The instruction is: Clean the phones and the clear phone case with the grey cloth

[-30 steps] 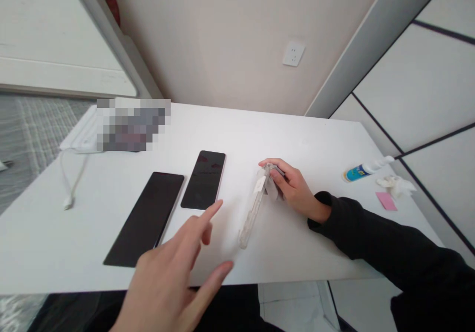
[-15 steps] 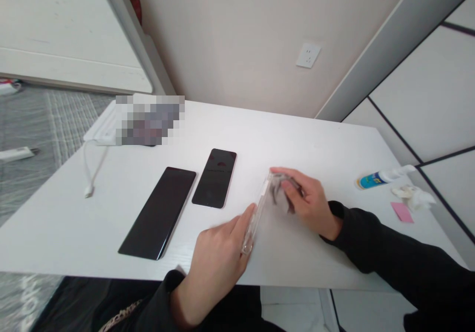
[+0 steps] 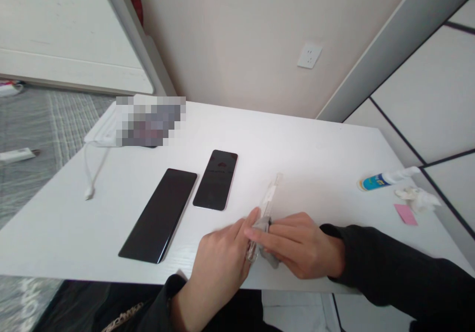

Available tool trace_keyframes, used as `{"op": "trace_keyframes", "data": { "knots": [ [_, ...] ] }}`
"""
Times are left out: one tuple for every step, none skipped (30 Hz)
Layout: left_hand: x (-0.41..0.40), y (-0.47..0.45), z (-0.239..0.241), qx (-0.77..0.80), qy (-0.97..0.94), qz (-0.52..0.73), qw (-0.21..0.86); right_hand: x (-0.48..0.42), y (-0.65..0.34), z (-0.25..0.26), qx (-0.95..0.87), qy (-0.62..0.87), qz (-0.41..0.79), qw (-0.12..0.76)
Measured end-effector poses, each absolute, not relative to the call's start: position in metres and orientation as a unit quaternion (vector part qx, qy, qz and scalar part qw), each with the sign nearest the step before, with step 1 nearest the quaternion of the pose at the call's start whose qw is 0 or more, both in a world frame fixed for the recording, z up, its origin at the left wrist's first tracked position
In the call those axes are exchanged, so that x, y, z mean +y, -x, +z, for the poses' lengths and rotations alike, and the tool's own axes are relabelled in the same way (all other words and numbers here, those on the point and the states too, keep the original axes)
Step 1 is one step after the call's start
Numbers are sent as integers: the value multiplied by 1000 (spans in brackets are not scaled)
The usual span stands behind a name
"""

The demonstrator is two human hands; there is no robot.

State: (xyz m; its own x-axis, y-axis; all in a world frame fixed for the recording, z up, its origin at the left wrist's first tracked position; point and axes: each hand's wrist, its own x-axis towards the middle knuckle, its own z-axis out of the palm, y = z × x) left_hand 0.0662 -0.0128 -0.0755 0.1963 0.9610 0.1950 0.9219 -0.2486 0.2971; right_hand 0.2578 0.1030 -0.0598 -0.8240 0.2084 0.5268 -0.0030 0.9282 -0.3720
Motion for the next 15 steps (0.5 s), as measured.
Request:
{"op": "trace_keyframes", "data": {
  "knots": [
    [-13,-66,-75,610,-772,172,55,105,-258,-60,-941,61,168,286],
    [-14,-66,-75,611,-772,169,51,110,-259,-60,-942,87,156,286],
    [-14,-65,-75,614,-772,161,48,116,-261,-60,-936,122,149,293],
    [-15,-65,-74,615,-772,155,46,121,-262,-61,-927,157,147,306],
    [-15,-65,-74,617,-771,151,47,124,-262,-61,-920,180,151,315],
    [-15,-65,-74,618,-771,149,47,124,-262,-61,-916,182,158,320],
    [-15,-65,-74,619,-770,147,48,121,-262,-61,-918,162,167,322],
    [-15,-65,-74,619,-770,147,51,116,-261,-61,-925,126,172,314],
    [-15,-66,-74,619,-770,148,52,111,-260,-60,-934,83,171,301],
    [-14,-66,-75,620,-769,148,52,107,-260,-60,-943,47,162,288],
    [-14,-66,-75,620,-769,149,50,106,-260,-59,-949,28,145,277],
    [-14,-66,-75,620,-769,151,47,108,-261,-59,-953,35,126,273],
    [-13,-67,-74,620,-769,152,42,113,-262,-59,-953,65,109,274],
    [-13,-67,-74,620,-768,153,35,118,-263,-59,-948,108,98,282],
    [-13,-67,-74,621,-768,154,30,123,-263,-59,-941,148,94,289]
  ]
}}
